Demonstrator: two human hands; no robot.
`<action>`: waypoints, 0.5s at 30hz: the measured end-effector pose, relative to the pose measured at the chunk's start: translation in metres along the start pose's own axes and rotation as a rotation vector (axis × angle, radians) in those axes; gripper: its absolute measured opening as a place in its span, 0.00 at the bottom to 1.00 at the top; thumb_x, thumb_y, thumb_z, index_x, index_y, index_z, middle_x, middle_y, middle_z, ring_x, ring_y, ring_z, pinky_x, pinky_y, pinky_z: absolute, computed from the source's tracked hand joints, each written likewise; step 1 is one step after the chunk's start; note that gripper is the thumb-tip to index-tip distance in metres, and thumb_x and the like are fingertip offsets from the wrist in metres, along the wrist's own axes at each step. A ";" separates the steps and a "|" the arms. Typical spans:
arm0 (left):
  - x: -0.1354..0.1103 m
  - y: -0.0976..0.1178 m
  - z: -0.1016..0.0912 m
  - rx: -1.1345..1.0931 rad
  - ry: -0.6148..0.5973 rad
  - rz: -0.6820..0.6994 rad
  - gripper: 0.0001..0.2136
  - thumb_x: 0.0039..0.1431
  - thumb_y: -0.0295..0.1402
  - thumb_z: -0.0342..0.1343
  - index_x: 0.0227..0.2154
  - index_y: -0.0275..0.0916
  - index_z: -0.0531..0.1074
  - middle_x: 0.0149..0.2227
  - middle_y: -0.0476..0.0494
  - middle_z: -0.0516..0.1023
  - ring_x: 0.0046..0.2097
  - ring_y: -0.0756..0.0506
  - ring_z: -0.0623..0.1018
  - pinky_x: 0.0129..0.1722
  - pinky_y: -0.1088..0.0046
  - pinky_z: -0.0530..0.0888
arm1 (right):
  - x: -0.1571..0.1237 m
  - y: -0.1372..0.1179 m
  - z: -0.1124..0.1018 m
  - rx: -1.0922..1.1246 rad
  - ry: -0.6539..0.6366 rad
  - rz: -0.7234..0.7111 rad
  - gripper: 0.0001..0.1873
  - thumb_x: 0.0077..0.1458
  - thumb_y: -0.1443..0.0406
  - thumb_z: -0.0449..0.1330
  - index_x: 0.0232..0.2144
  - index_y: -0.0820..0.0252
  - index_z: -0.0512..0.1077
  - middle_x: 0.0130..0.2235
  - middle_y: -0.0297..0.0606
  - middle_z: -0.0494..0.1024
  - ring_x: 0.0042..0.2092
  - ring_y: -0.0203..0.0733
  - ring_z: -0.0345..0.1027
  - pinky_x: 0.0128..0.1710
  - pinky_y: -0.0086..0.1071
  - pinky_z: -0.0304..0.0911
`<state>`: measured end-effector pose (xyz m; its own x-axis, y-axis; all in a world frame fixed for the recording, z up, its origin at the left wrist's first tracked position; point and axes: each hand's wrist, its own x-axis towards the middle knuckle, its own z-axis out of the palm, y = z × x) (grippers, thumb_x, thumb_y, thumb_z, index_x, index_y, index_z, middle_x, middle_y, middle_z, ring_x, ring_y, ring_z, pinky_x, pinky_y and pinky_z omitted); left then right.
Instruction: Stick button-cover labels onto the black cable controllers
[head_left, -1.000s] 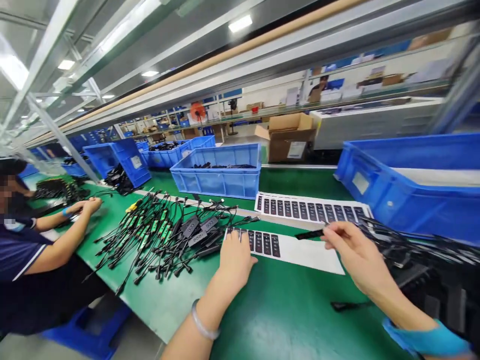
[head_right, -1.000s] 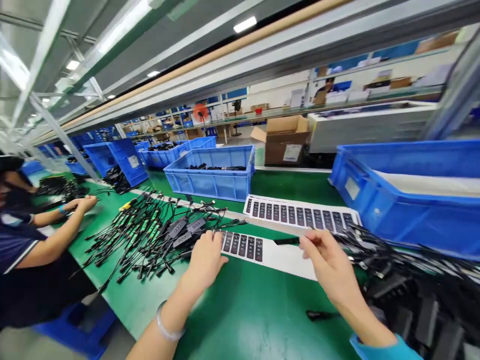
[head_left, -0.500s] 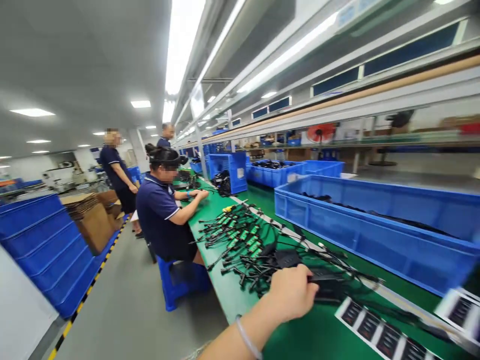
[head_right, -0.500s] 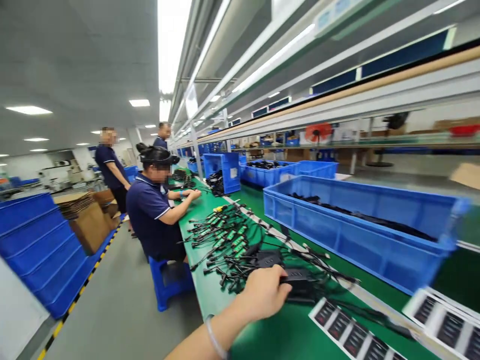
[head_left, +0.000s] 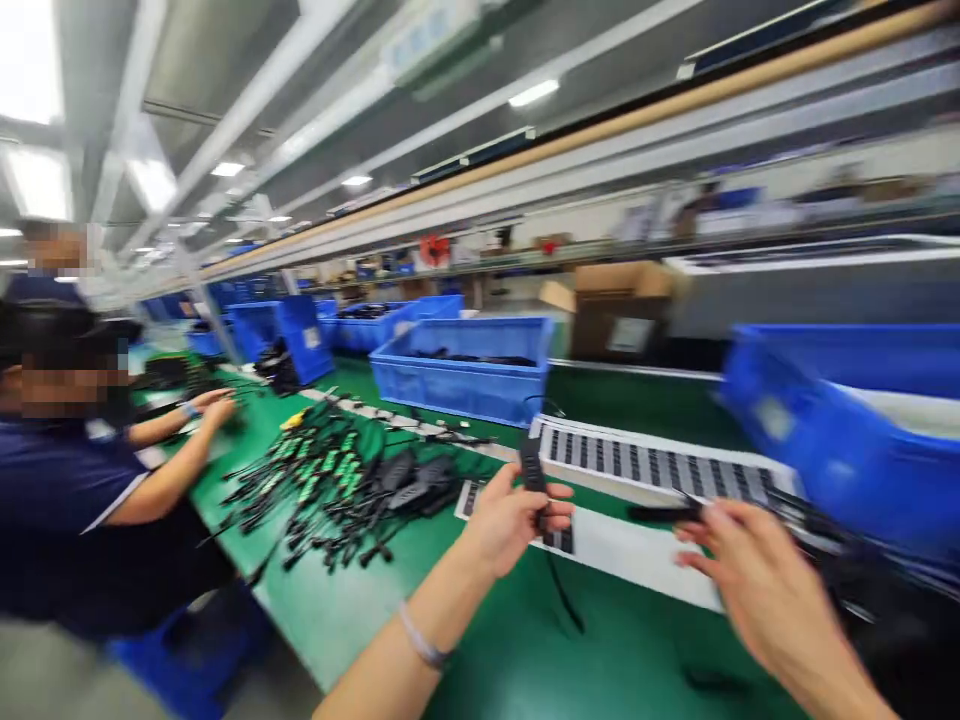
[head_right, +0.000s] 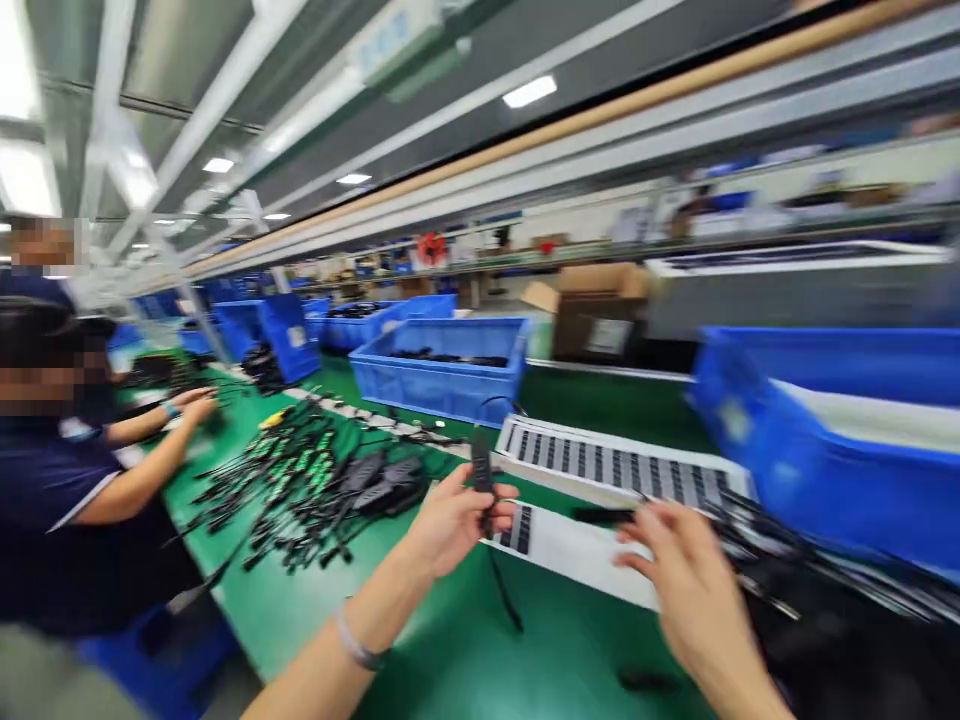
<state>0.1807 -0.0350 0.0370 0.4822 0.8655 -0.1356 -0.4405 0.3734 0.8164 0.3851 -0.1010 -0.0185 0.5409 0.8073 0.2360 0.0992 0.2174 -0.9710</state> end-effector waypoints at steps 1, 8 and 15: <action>0.000 -0.012 -0.001 0.006 -0.026 -0.055 0.18 0.42 0.23 0.60 0.38 0.36 0.63 0.35 0.41 0.79 0.31 0.50 0.78 0.34 0.74 0.72 | -0.001 0.000 -0.003 0.106 0.014 0.047 0.17 0.54 0.47 0.59 0.34 0.51 0.65 0.33 0.36 0.67 0.34 0.43 0.68 0.25 0.33 0.69; -0.009 -0.060 -0.014 0.148 -0.158 -0.269 0.30 0.45 0.30 0.68 0.51 0.39 0.63 0.43 0.38 0.78 0.35 0.47 0.79 0.38 0.69 0.72 | -0.004 0.002 0.018 0.170 -0.153 0.082 0.19 0.51 0.51 0.63 0.32 0.56 0.62 0.25 0.27 0.63 0.23 0.33 0.61 0.20 0.27 0.62; -0.019 -0.060 -0.014 0.163 -0.269 -0.321 0.35 0.43 0.27 0.68 0.56 0.38 0.64 0.43 0.36 0.78 0.37 0.44 0.79 0.39 0.67 0.71 | -0.017 -0.001 0.020 0.036 -0.381 0.073 0.14 0.54 0.55 0.61 0.35 0.59 0.68 0.28 0.31 0.66 0.26 0.33 0.61 0.20 0.25 0.60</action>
<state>0.1877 -0.0690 -0.0175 0.7641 0.5888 -0.2635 -0.1218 0.5329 0.8374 0.3585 -0.1040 -0.0211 0.1958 0.9657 0.1703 0.0395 0.1658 -0.9854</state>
